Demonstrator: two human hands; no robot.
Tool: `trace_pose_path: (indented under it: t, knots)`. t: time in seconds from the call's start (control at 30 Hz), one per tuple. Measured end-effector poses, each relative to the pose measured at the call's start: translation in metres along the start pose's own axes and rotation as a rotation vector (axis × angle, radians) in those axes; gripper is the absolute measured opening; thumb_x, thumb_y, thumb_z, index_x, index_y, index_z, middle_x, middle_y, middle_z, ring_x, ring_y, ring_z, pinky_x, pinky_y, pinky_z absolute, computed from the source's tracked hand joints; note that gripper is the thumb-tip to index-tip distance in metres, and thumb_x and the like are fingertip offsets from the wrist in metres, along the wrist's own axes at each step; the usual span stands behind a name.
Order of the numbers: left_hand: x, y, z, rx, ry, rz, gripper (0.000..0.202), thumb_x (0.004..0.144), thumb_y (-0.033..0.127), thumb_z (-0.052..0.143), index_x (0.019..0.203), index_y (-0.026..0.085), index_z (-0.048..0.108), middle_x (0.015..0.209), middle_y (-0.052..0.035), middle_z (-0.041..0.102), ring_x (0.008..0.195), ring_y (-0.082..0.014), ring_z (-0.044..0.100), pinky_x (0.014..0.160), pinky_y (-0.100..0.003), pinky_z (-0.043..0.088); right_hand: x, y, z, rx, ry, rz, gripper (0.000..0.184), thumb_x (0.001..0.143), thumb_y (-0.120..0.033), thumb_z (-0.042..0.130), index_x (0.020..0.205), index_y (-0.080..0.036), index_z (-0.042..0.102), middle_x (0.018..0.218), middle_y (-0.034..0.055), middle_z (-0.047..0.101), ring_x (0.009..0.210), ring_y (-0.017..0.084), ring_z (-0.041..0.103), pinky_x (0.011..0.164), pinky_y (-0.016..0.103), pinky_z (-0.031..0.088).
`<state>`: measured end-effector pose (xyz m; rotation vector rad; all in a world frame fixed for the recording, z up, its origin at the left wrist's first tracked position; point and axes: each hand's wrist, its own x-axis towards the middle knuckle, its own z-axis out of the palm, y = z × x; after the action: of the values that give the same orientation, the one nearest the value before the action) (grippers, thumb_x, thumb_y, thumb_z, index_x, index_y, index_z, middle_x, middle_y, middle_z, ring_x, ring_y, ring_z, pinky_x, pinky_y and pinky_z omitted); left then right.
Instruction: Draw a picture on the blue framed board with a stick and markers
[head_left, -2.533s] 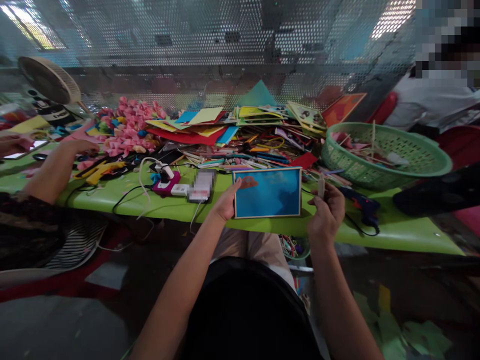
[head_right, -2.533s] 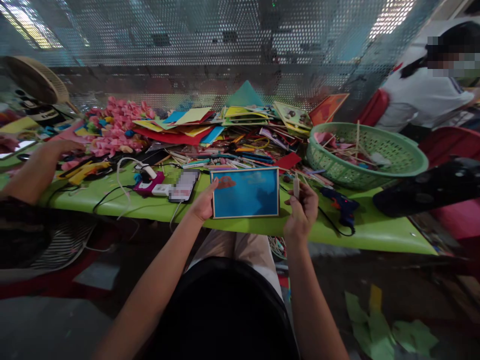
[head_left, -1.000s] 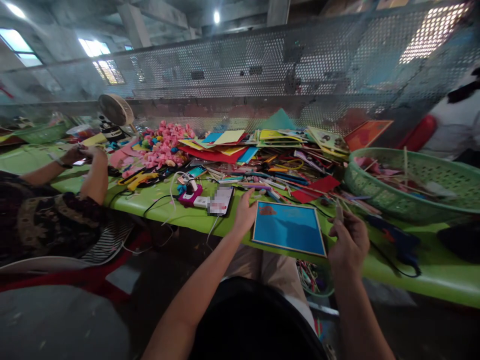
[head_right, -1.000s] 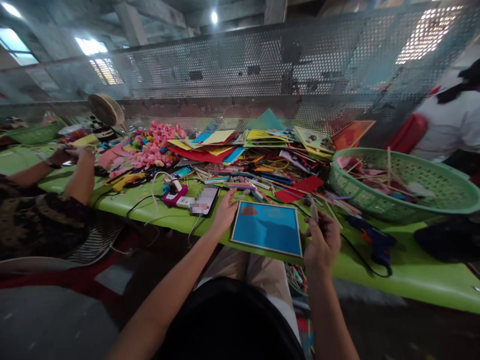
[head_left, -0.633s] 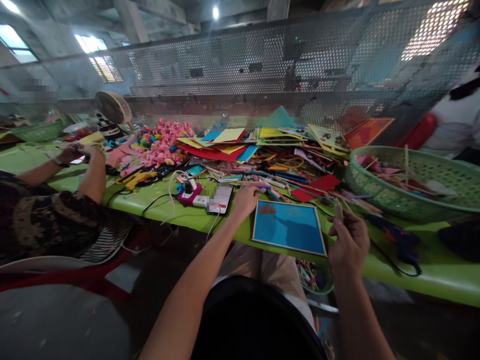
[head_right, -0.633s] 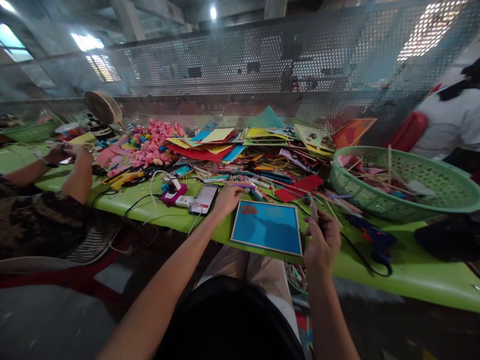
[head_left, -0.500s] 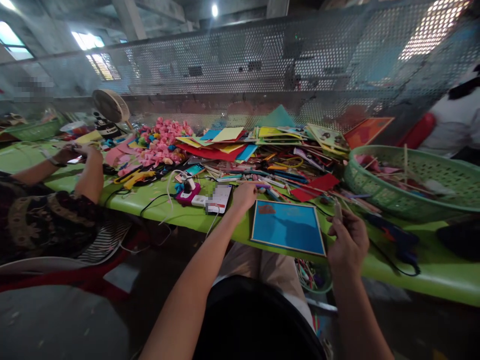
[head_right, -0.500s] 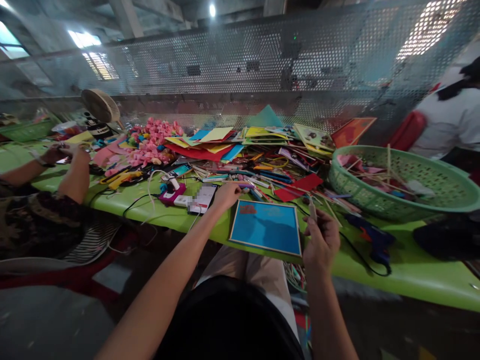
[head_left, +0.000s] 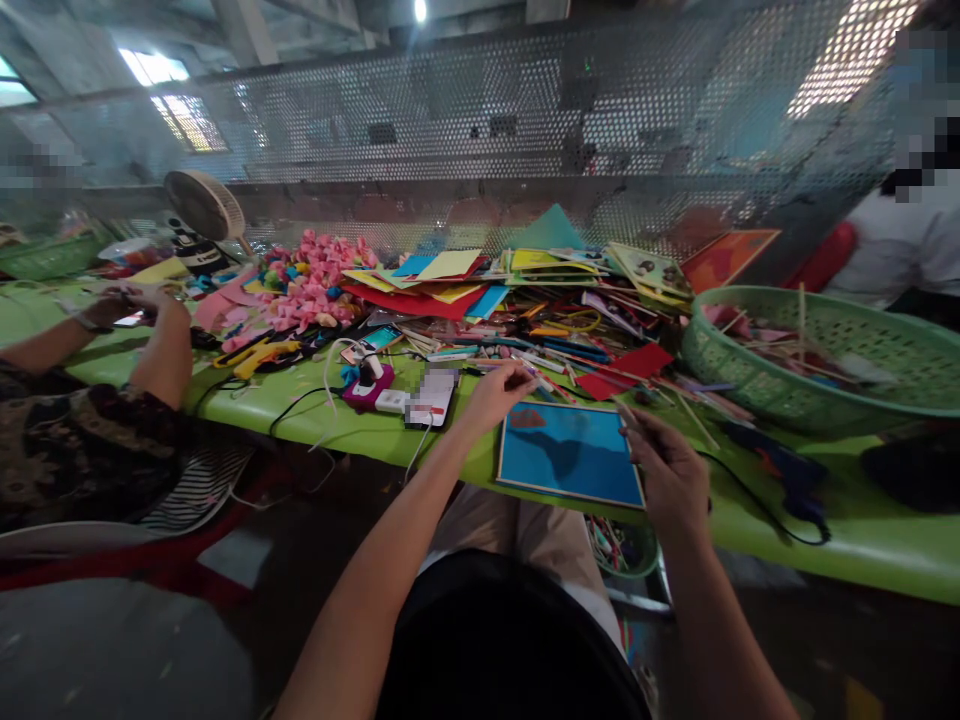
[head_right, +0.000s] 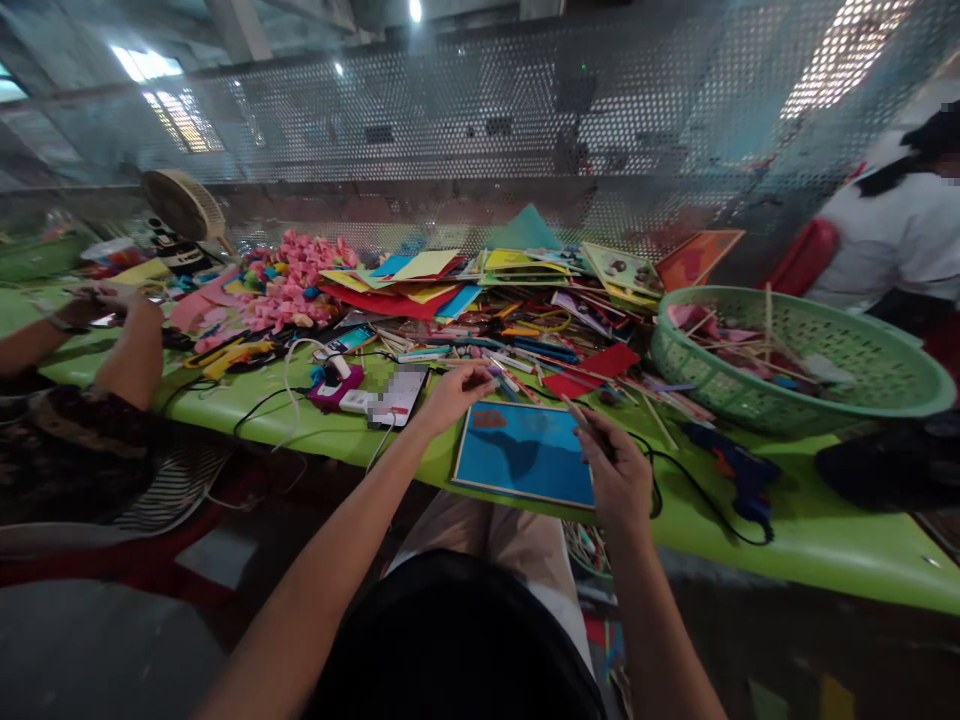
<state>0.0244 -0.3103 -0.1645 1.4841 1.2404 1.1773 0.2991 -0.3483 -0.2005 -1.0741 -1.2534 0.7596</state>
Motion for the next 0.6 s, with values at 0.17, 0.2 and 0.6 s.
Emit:
trace_pose_path:
  t: [0.17,0.2,0.6]
  knots:
    - [-0.017,0.001,0.013,-0.208,-0.115,-0.031,0.027,0.101,0.039,0.071,0.115,0.015,0.068,0.107,-0.0048,0.072,0.090,-0.0179,0.071,0.082,-0.038,0.063,0.003,-0.023,0.006,-0.113,-0.223,-0.088,0.030,0.081,-0.043,0.082,0.106,-0.027,0.085,0.103,0.0051,0.083,0.091,0.025,0.076,0.081,0.038,0.060]
    - [-0.020,0.002,0.014,-0.243,-0.129,-0.043,0.028,0.100,0.040,0.071,0.113,0.015,0.069,0.102,-0.0038,0.072,0.087,-0.0171,0.071,0.081,-0.038,0.063,0.004,-0.028,0.007,-0.153,-0.270,-0.125,0.028,0.084,-0.042,0.079,0.107,-0.027,0.085,0.103,0.0055,0.083,0.091,0.025,0.076,0.082,0.038,0.060]
    - [-0.026,0.011,0.022,-0.359,-0.152,-0.027,0.058,0.071,0.068,0.087,0.094,0.017,0.071,0.094,-0.0019,0.065,0.087,-0.0163,0.065,0.088,-0.037,0.059,0.003,-0.037,0.010,-0.294,-0.377,-0.231,0.028,0.093,-0.042,0.071,0.113,-0.028,0.084,0.108,0.0075,0.082,0.095,0.026,0.076,0.085,0.041,0.060]
